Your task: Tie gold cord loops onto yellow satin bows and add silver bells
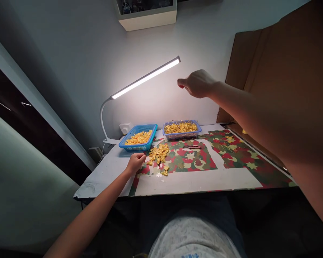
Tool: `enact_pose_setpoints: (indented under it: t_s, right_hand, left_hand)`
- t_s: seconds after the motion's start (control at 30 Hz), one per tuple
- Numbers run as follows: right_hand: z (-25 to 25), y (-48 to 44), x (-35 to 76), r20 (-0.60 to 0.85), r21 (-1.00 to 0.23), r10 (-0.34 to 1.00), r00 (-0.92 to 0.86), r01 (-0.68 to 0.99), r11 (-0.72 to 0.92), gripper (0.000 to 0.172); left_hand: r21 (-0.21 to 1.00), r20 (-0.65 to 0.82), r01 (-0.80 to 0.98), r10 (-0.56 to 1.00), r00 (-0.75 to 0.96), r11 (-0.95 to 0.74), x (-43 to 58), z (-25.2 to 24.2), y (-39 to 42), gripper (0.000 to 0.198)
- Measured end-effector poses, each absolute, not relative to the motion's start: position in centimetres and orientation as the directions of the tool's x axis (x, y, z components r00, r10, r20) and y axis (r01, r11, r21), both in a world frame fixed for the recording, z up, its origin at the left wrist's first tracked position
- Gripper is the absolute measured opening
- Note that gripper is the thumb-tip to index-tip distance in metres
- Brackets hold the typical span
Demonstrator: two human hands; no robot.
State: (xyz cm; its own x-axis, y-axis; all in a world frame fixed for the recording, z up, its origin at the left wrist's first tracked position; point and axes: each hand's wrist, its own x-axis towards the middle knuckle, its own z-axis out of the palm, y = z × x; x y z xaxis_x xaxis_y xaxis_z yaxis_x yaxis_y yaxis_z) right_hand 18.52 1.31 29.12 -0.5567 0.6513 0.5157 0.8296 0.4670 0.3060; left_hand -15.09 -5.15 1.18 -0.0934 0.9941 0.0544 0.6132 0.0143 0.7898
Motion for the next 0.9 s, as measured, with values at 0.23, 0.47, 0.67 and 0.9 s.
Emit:
enact_pose_setpoints:
  t_s: [0.23, 0.47, 0.67, 0.9]
  right_hand:
    - [29.7, 1.1, 17.0, 0.572, 0.468, 0.528, -0.628, 0.778, 0.418, 0.028]
    - [29.2, 1.0, 15.6, 0.637, 0.492, 0.423, -0.645, 0.762, 0.421, 0.031]
    - [30.0, 1.3, 15.9, 0.724, 0.404, 0.417, -0.55, 0.828, 0.39, 0.029]
    - [31.6, 1.9, 18.8, 0.745, 0.285, 0.482, -0.461, 0.874, 0.394, 0.026]
  left_hand:
    - [0.779, 0.067, 0.626, 0.99, -0.12, 0.023, -15.7, -0.2, -5.9, 0.035]
    - [0.713, 0.086, 0.701, 0.991, -0.1, 0.009, -16.1, -1.3, -6.2, 0.034]
    - [0.581, 0.126, 0.811, 0.992, -0.01, -0.065, -16.1, -0.7, -7.3, 0.034]
    - [0.458, 0.223, 0.884, 0.975, -0.012, -0.094, -15.9, 2.6, -7.0, 0.033]
